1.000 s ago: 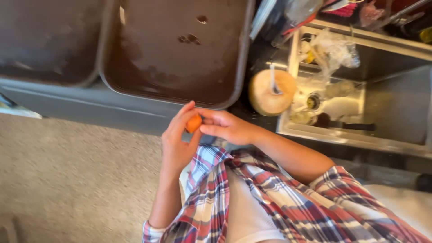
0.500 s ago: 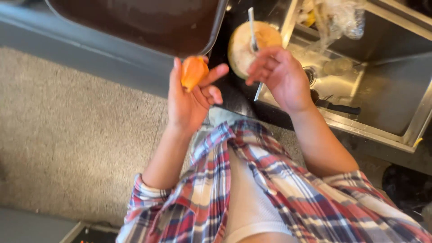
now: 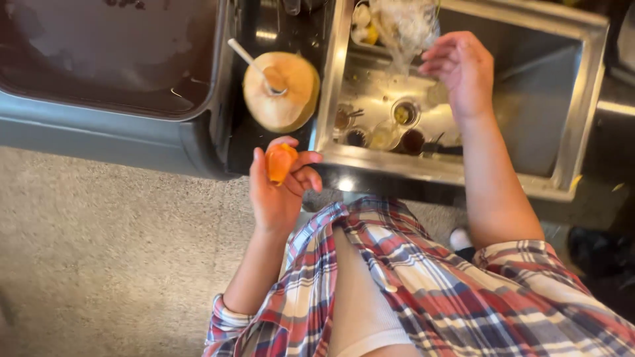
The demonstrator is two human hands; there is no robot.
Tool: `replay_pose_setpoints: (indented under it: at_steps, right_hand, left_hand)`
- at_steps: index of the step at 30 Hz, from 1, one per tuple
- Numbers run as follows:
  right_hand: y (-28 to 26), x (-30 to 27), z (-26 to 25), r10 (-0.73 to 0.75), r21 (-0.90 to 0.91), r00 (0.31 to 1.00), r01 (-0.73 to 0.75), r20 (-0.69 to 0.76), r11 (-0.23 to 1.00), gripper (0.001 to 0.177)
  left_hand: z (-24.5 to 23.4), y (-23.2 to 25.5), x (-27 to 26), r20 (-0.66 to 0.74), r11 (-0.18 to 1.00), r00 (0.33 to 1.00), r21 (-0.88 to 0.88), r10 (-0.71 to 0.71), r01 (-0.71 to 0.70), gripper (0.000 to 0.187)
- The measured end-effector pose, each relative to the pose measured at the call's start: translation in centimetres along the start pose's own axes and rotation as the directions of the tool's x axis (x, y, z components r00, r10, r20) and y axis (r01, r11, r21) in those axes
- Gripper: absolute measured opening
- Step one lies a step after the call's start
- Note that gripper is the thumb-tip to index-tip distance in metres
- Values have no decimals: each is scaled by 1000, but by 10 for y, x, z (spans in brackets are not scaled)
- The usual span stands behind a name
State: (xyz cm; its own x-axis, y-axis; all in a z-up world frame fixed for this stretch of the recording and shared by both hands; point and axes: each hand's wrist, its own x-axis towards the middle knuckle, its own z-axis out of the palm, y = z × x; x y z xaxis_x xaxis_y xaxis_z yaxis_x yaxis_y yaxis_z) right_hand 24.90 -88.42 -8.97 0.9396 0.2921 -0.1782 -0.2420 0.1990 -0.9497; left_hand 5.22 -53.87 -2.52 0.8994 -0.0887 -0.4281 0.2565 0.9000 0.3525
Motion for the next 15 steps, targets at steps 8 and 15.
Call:
replay_pose_setpoints:
  at_steps: [8, 15]
  right_hand:
    - [52, 118, -231, -178, -189, 930, 121, -322, 974, 22]
    - [80, 187, -318, -332, -284, 898, 251, -289, 925, 19]
  left_hand:
    - [50, -128, 71, -194, 998, 980, -43, 45, -55, 51]
    - [75, -215, 150, -246, 995, 964, -36, -100, 94, 52]
